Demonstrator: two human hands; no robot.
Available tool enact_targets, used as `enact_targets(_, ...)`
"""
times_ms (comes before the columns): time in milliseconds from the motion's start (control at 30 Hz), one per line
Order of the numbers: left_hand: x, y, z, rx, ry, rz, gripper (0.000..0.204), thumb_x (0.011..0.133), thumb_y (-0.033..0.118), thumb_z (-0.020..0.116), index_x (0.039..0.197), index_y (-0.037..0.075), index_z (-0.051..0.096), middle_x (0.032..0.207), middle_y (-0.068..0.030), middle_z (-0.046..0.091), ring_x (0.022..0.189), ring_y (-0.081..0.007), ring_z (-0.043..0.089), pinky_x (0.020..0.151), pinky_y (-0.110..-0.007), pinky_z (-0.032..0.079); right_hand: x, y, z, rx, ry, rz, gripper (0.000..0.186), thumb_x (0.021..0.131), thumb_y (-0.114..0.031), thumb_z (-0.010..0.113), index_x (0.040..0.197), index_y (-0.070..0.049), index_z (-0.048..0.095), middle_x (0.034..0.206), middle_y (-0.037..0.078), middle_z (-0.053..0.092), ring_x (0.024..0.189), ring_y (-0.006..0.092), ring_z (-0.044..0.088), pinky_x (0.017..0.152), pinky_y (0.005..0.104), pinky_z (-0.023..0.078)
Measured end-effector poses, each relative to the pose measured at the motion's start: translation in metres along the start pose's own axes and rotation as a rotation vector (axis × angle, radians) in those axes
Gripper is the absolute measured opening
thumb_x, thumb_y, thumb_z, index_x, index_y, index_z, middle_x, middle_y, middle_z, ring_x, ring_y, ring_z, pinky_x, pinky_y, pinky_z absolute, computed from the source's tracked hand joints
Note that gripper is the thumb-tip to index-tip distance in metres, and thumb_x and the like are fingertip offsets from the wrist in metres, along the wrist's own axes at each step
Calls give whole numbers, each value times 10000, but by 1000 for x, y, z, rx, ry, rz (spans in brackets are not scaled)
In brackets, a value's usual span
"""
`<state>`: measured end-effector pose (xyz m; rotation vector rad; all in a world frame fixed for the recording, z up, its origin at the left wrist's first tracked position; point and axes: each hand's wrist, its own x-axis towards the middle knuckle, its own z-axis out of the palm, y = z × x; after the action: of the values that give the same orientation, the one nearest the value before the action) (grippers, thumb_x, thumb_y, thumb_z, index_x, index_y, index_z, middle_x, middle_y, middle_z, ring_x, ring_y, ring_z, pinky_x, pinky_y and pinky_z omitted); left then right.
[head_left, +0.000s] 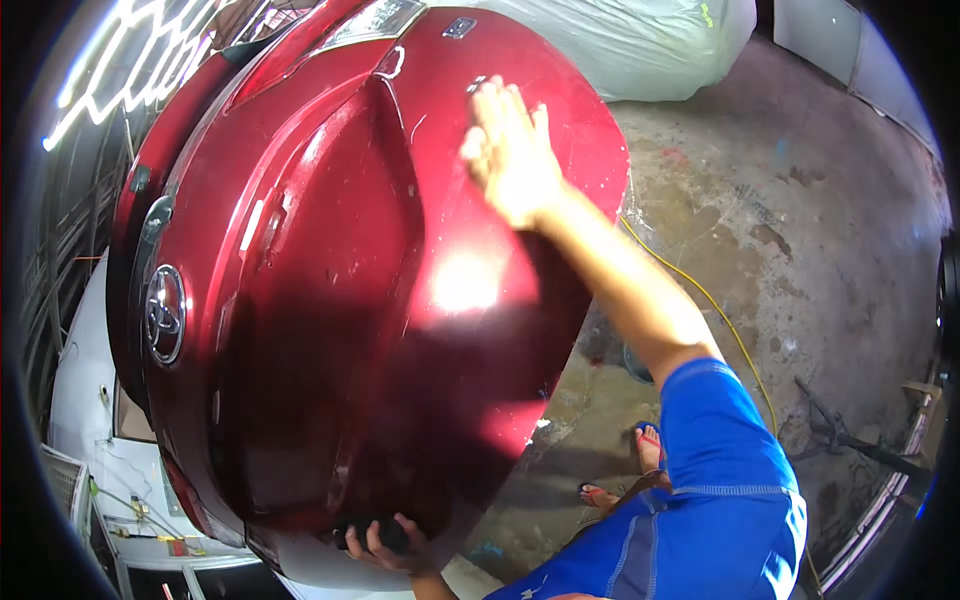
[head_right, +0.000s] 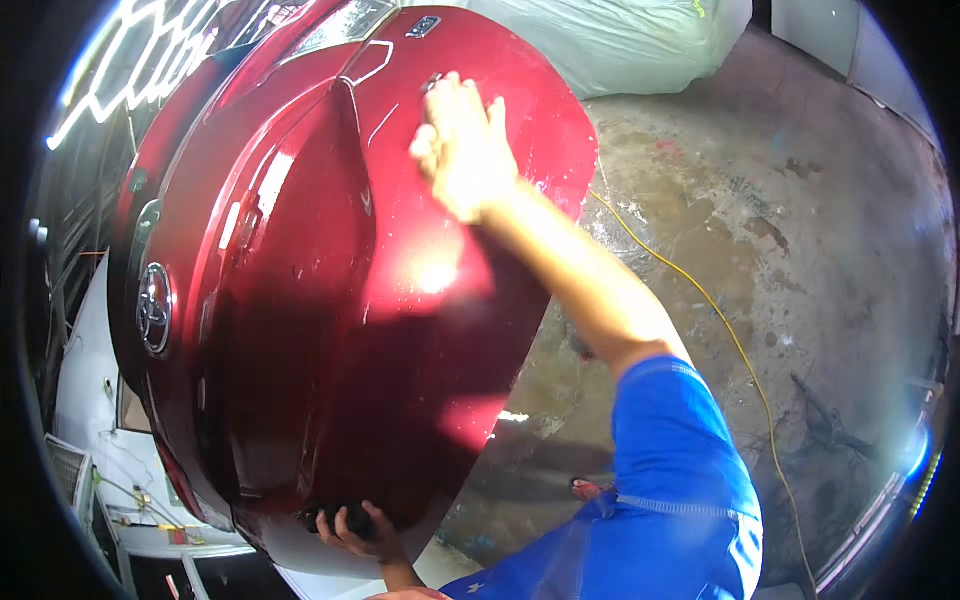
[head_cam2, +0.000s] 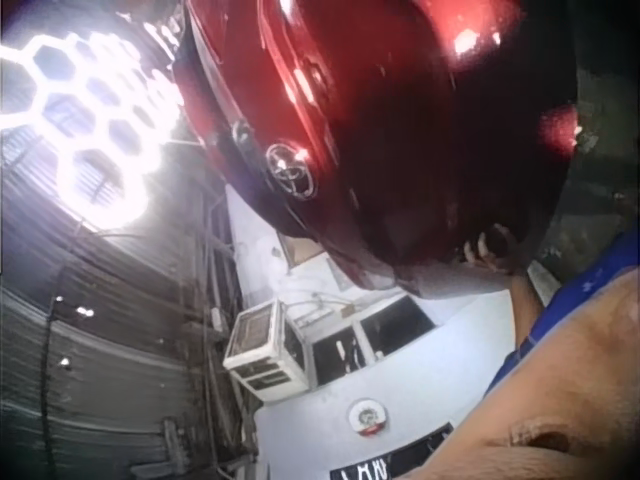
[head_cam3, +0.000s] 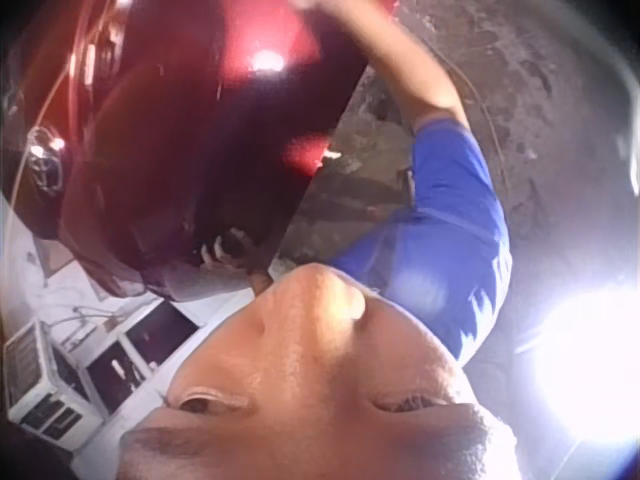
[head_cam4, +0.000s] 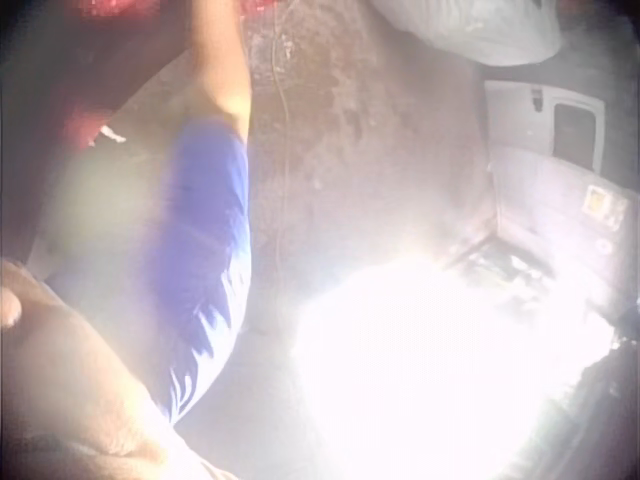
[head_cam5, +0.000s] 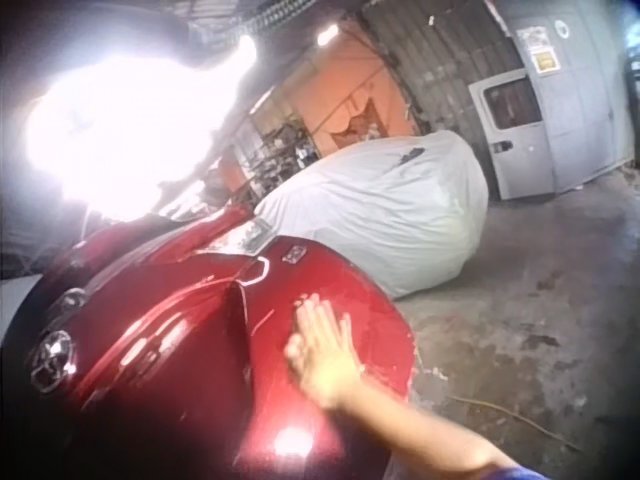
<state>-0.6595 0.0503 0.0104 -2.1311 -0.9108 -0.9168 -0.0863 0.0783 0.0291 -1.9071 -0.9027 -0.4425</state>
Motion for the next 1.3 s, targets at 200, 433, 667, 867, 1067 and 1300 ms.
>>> enact_targets(200,39,52,24,-194,2,88,373,849,338,809,1121,117,681,1321,-195,607,1280,-556,567,1073,-702,457,67,44,-33,64,100,0,688,1071,-399,437,1632,-18,318,1727,259,252,1607,477,198,1259,715,166)
enact_targets(433,60,87,35,-271,-43,158,395,849,417,790,1096,123,697,1301,-164,620,1333,-557,518,1092,-709,447,-38,-63,-29,104,-139,-328,719,1064,-413,495,1636,-9,332,1717,242,293,1611,423,245,1279,680,149)
enact_targets(667,65,95,39,-273,-46,179,418,895,522,734,1075,145,717,1287,-137,631,1344,-546,533,1147,-699,407,112,-36,-20,-21,-248,-80,719,1130,-491,243,1669,-16,275,1767,138,247,1651,323,154,1310,643,75)
enact_targets(867,63,93,38,-261,-30,192,379,881,508,732,1053,170,727,1281,-104,644,1340,-531,559,1181,-670,389,61,-35,-41,-124,-118,-255,728,1131,-513,270,1687,-42,247,1776,143,211,1650,328,158,1312,637,71)
enact_targets(1067,54,83,40,-285,-68,165,346,859,527,750,1018,220,743,1229,-58,677,1332,-505,576,1190,-649,386,30,-41,-36,-120,-245,-293,701,1136,-495,272,1680,-53,276,1769,140,236,1650,335,149,1323,601,94)
enact_targets(1300,95,109,53,-390,-171,351,324,965,536,667,1098,262,778,1275,-41,711,1326,-461,599,1217,-610,356,115,-32,-41,-140,-319,-134,657,1128,-438,285,1682,-84,285,1774,110,239,1646,348,166,1307,636,108)
